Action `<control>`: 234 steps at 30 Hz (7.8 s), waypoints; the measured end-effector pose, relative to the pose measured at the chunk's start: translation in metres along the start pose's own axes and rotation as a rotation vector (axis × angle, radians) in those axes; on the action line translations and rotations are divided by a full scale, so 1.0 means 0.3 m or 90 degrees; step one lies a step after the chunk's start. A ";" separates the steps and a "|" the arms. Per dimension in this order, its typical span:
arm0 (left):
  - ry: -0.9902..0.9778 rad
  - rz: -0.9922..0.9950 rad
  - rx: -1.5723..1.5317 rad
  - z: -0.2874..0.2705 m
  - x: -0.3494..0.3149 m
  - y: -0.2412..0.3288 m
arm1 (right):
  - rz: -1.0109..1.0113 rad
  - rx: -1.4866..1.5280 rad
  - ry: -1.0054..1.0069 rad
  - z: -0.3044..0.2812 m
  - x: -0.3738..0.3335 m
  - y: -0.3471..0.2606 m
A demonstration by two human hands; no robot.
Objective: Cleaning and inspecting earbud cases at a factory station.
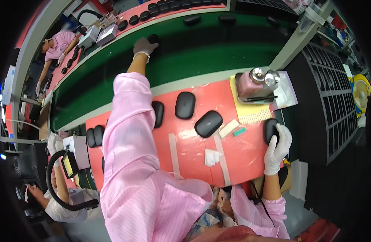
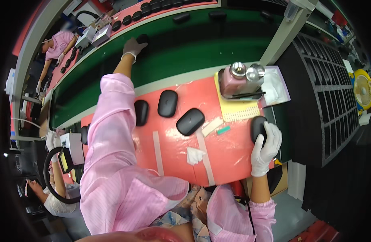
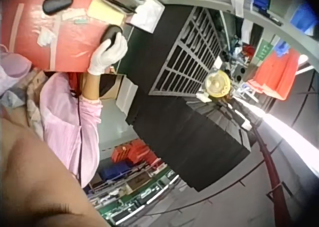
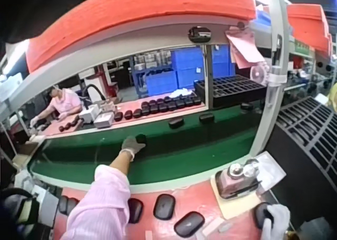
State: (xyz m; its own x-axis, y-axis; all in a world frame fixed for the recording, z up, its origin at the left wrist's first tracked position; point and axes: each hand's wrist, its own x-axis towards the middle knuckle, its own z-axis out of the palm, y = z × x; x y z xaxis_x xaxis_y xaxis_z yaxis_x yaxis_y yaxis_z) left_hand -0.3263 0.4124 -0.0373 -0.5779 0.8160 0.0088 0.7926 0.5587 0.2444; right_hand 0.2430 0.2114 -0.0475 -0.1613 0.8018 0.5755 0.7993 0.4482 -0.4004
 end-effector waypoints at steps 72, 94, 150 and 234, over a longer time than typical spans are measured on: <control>-0.359 -0.398 -1.344 0.034 -1.791 0.143 | -0.443 0.090 -0.311 0.199 0.102 -0.184; -0.291 -0.385 -1.194 0.024 -1.786 0.192 | -0.363 0.387 -0.283 0.026 -0.165 -0.398; -0.527 -0.088 -1.010 -0.244 -1.702 0.173 | -0.226 0.802 -0.608 -0.066 0.011 -0.318; -0.488 -0.218 -1.171 -0.127 -1.769 0.159 | -0.293 0.691 -0.570 -0.099 0.005 -0.346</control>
State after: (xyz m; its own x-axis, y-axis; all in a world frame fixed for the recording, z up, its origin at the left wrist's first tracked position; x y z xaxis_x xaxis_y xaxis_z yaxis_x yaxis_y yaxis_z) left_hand 0.0108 0.0003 0.0067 -0.0537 0.8889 -0.4550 -0.6978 0.2926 0.6539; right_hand 0.1769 0.1543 0.0161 -0.8917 0.3012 0.3379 -0.1689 0.4710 -0.8658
